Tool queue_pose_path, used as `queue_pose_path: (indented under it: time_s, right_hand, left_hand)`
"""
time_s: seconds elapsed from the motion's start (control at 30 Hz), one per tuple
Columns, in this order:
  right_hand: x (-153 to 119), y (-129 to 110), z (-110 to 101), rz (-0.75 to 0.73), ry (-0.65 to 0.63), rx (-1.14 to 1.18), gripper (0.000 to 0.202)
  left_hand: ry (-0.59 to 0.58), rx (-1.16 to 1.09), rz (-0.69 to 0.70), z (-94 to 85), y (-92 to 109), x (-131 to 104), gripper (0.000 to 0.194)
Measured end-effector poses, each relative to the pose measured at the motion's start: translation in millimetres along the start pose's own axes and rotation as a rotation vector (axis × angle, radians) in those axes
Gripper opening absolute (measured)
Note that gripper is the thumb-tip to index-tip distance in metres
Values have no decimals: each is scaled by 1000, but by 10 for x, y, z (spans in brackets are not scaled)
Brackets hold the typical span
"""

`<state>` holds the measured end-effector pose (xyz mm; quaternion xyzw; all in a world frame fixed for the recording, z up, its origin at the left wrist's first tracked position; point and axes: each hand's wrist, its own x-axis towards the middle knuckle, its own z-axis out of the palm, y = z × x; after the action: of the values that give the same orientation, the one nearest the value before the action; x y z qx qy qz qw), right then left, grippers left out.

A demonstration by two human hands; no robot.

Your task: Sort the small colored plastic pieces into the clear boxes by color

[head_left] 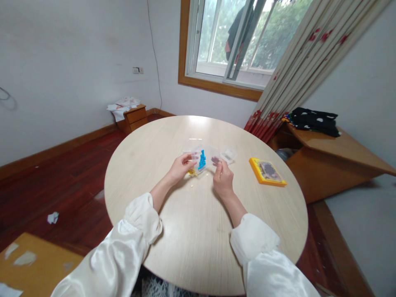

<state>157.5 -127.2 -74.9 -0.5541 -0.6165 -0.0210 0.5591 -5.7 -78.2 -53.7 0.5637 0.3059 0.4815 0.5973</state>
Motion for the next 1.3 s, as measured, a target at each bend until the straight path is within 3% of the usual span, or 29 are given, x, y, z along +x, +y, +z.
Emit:
queue_pose_path:
  time_s: [0.17, 0.57, 0.87, 1.3]
  right_hand:
    - [-1, -1, -22, -3, 0, 40, 35]
    - [5, -47, -41, -1, -4, 33, 33]
    - [17, -59, -50, 18, 40, 49, 31]
    - [12, -6, -41, 41, 99, 23, 30]
  left_hand:
    - [96, 56, 19, -42, -58, 51, 29]
    - [94, 17, -25, -15, -67, 28, 28]
    - [89, 33, 63, -49, -181, 87, 30]
    - [75, 67, 133, -65, -180, 75, 28]
